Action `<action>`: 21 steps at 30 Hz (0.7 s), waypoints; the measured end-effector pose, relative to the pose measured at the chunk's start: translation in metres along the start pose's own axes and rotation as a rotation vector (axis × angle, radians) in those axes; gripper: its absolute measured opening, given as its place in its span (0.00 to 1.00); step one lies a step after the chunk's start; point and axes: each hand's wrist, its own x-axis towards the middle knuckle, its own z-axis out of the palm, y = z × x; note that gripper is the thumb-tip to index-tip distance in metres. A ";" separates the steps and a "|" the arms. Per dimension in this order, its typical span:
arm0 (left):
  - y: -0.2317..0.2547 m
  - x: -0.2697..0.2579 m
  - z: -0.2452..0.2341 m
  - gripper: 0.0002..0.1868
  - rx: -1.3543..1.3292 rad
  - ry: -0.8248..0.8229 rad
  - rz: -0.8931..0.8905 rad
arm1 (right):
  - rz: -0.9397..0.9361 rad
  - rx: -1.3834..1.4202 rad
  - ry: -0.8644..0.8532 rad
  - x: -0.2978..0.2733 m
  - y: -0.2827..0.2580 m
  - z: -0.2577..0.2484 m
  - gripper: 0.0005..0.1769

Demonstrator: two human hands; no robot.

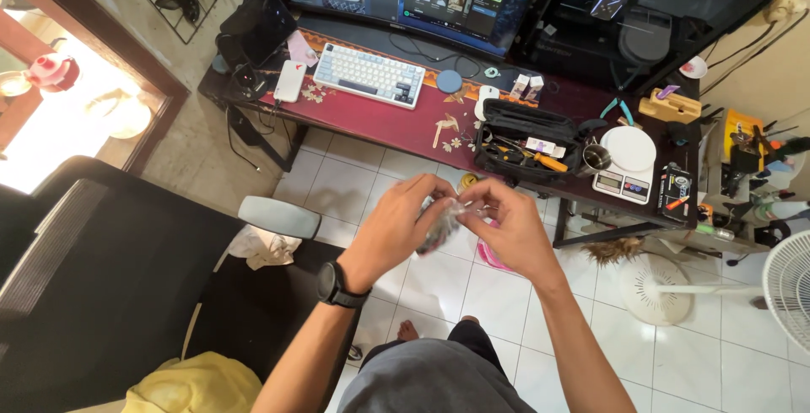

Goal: Inspecting electronic components, putting them in plastic bags, and weighing them on a digital scale.

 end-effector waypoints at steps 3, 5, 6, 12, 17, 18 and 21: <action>0.003 0.007 -0.008 0.09 0.155 -0.054 0.065 | -0.076 -0.194 0.070 0.000 -0.018 0.014 0.14; 0.008 0.012 -0.016 0.10 0.214 -0.094 0.060 | -0.136 -0.016 0.020 0.003 -0.011 0.021 0.16; 0.010 0.015 -0.019 0.11 0.271 -0.136 0.057 | -0.194 0.161 -0.026 0.004 -0.007 0.024 0.19; -0.004 0.018 -0.032 0.13 0.082 -0.260 -0.035 | 0.006 0.073 0.051 0.009 -0.004 0.033 0.12; -0.005 0.023 -0.044 0.15 -0.092 -0.342 -0.106 | 0.037 -0.002 0.010 0.002 -0.012 0.035 0.13; -0.006 0.024 -0.045 0.15 -0.157 -0.356 -0.111 | -0.034 0.120 -0.030 0.001 -0.008 0.034 0.13; -0.034 0.015 -0.032 0.15 -0.447 -0.363 -0.185 | 0.056 0.277 -0.054 0.001 -0.014 0.033 0.14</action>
